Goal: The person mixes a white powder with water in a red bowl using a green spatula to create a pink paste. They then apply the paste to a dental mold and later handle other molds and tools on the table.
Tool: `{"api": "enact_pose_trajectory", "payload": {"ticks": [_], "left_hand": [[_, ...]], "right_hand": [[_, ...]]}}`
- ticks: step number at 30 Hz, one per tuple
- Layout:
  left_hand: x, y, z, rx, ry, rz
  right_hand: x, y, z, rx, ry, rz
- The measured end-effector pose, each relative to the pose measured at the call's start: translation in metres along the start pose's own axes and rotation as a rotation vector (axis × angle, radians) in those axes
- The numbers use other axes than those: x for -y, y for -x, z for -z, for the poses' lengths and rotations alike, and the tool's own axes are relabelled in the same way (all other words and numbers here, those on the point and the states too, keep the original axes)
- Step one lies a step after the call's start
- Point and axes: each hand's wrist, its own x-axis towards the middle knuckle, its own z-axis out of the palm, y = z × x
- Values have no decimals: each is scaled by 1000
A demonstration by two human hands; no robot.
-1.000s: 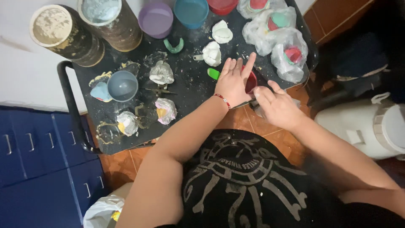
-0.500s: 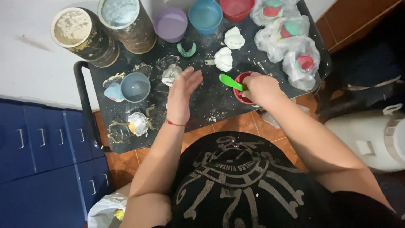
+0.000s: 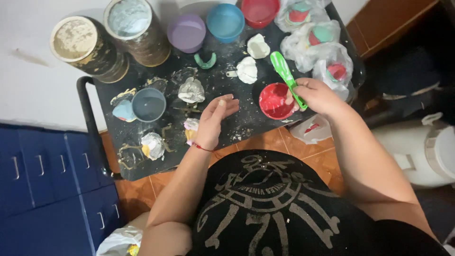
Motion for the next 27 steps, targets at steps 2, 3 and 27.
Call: {"api": "enact_pose_trajectory", "payload": {"ticks": [2,3,27], "left_hand": [[9,-7,-6,34,-79,3],[14,-10,-8,58,-156,0],[70,-64,-126,360,-1605,-474]], "right_hand": [[-5,16,7,-8,-11,-23],[-7,24,9,-7,-17,-40],[-121,98,-30,-269,1162,176]]}}
